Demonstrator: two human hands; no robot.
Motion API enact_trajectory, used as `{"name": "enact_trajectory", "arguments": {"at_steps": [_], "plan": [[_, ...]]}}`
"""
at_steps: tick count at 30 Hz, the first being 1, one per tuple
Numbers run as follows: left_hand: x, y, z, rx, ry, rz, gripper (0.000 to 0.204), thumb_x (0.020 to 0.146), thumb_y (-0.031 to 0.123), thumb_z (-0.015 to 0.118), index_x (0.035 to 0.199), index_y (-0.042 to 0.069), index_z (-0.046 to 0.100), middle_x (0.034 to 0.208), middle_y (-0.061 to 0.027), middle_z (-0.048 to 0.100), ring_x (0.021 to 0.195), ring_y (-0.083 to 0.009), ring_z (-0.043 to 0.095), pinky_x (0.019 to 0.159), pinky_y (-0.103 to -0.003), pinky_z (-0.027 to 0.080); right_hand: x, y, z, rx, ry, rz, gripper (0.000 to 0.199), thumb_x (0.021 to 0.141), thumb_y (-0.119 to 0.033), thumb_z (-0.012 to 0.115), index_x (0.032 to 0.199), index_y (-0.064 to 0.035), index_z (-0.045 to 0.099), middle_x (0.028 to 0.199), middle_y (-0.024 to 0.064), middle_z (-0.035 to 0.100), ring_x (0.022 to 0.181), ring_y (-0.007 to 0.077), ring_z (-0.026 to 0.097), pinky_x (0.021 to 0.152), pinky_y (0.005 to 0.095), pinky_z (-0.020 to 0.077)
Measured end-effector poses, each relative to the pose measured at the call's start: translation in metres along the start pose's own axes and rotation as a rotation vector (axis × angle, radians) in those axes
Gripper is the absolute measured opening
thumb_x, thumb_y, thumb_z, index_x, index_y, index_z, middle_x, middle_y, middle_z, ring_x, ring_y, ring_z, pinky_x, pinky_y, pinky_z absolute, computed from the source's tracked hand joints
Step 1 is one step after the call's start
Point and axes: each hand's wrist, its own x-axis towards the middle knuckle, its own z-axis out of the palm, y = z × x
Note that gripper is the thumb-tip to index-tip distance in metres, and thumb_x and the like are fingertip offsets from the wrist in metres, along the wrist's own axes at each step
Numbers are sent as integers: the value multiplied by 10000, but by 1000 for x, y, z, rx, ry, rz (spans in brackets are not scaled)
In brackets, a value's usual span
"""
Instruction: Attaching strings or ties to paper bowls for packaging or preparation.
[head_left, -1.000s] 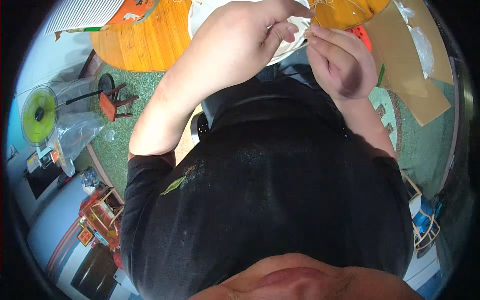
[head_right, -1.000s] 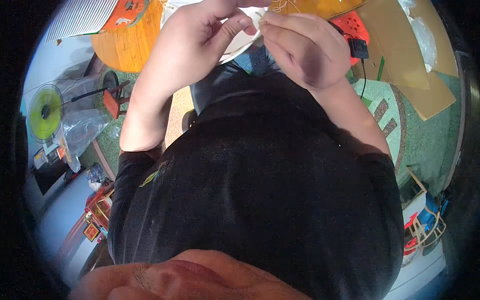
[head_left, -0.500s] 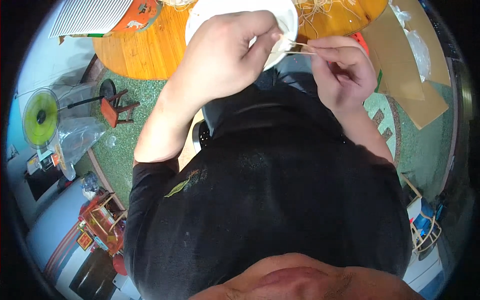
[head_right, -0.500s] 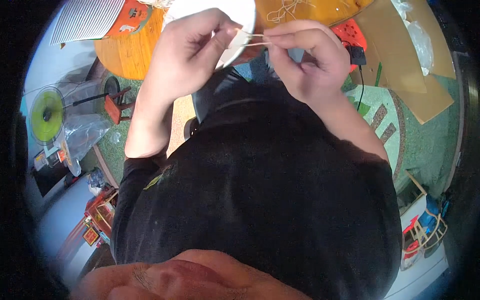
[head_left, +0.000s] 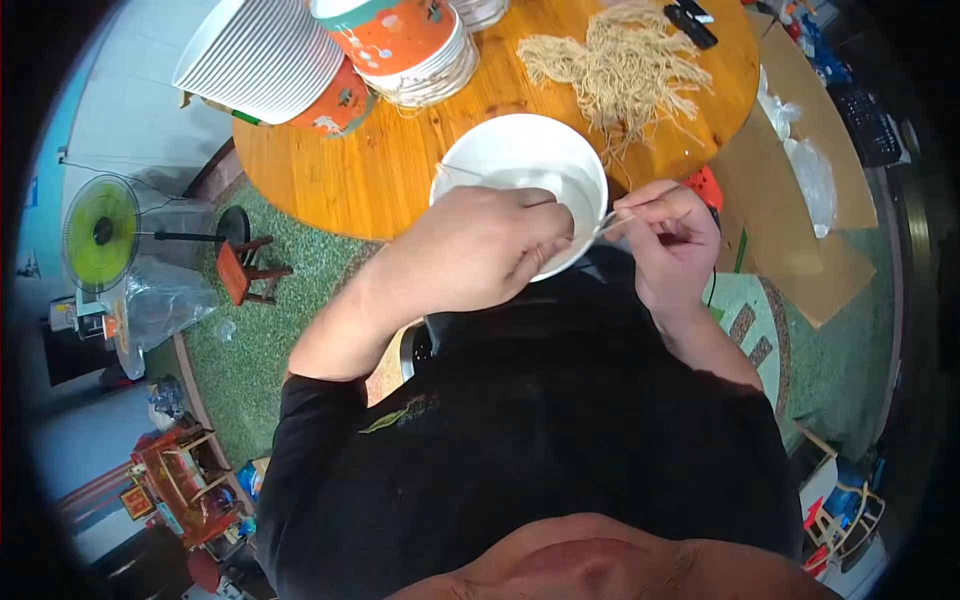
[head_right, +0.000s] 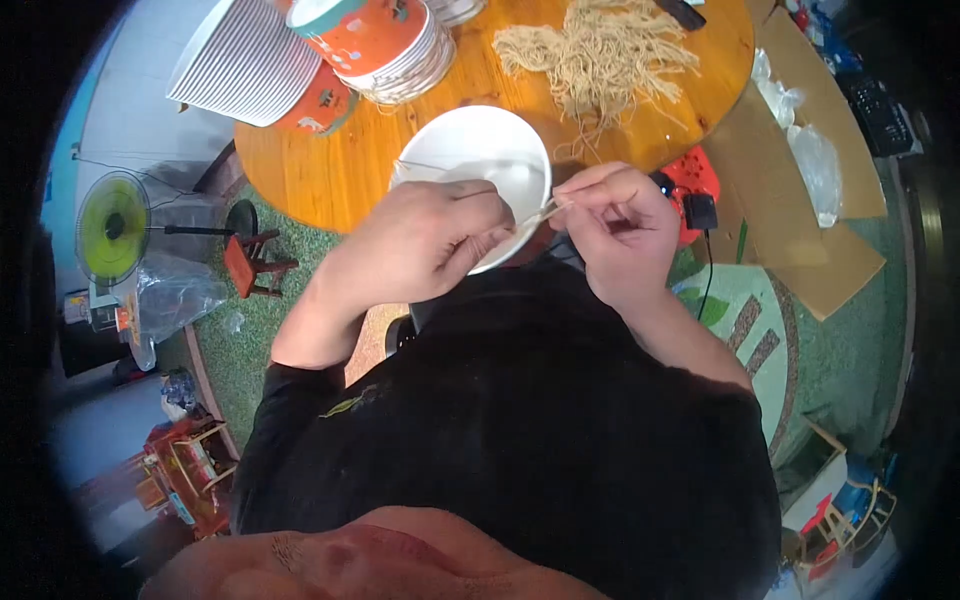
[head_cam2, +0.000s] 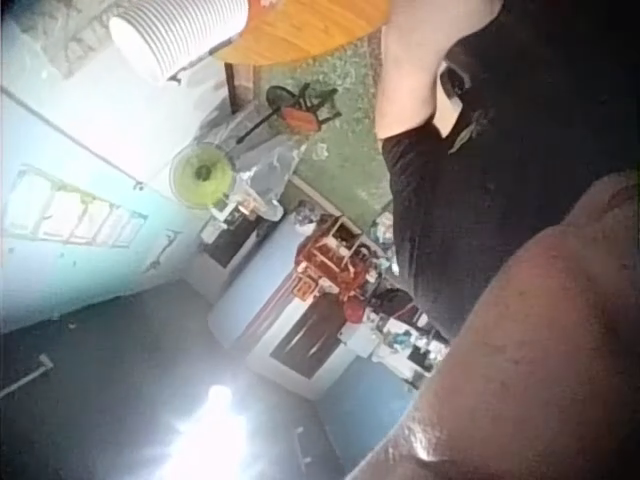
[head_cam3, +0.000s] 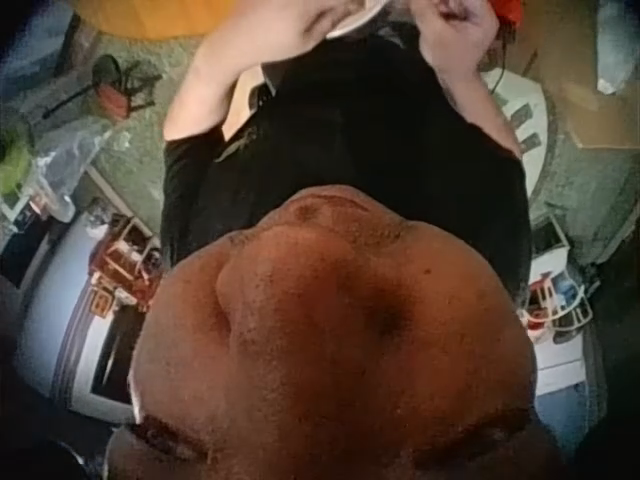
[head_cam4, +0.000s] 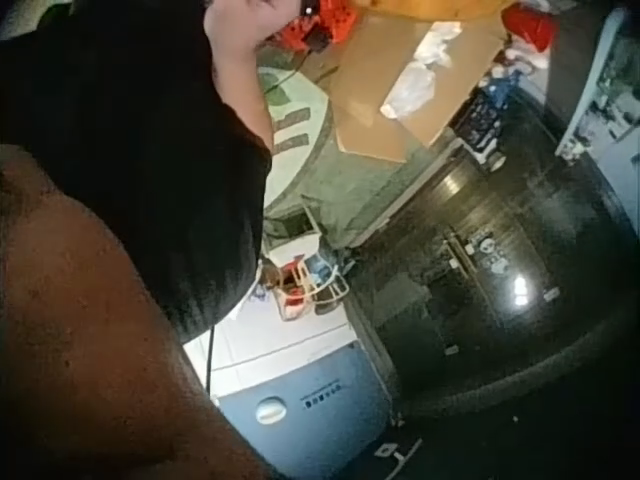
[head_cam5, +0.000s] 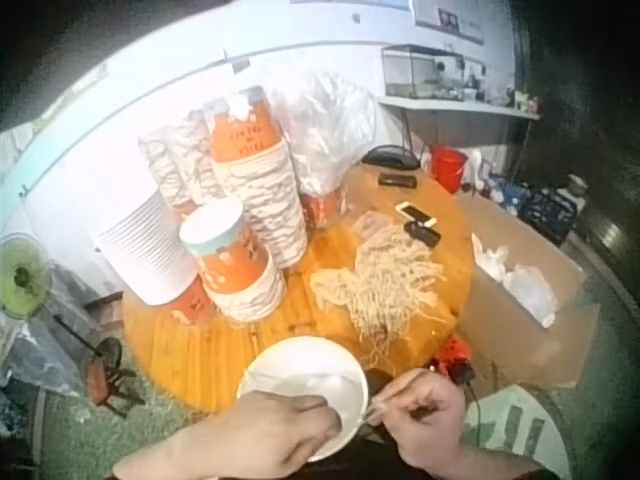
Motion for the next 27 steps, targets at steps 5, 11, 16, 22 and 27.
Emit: {"name": "enact_trajectory", "arguments": {"at_steps": [5, 11, 16, 22, 27], "plan": [[-7, 5, -7, -72, -49, -88, 381, 833, 287, 831, 1102, 52, 697, 855, -105, 684, 800, -342, 700, 659, -430, 527, 10, -7, 12, 68, -25, 45, 146, 917, 154, 626, 980, 22, 611, 1075, 172, 676, 855, 162, 706, 787, 272, 599], [-16, -10, 1, -361, 388, -72, 220, 860, 141, 810, 1049, 69, 724, 883, -112, 718, 748, -276, 708, 656, -354, 548, 35, 5, -9, -52, 21, -127, 867, 810, -178, 897, 1490, 12, 395, 1503, 210, 495, 1410, 323, 489, 1181, 490, 374], [-24, -25, 6, -860, 550, -22, 244, 903, 49, 807, 1098, -7, 671, 884, 1, 706, 770, -19, 615, 669, -204, 483, 19, 10, 0, 334, 0, 364, 1457, 569, -431, 1011, 1656, -98, 100, 1655, 143, 290, 1540, 316, 285, 1264, 486, 236], [-24, -49, 11, -864, 762, 0, 217, 878, 4, 817, 1017, 14, 650, 864, 20, 618, 737, -17, 517, 654, -190, 440, 52, 15, 10, 424, -37, 425, 1419, 617, -286, 992, 1664, -109, 50, 1671, 113, 258, 1531, 274, 305, 1255, 482, 277], [-30, -90, 2, -706, 1189, -100, 149, 914, -9, 762, 966, 27, 627, 911, -15, 635, 765, -60, 556, 700, -217, 455, 148, -25, 41, -405, -240, -110, 1153, 712, -236, 903, 1609, -36, 207, 1546, 194, 339, 1416, 313, 453, 1173, 500, 410]]}}
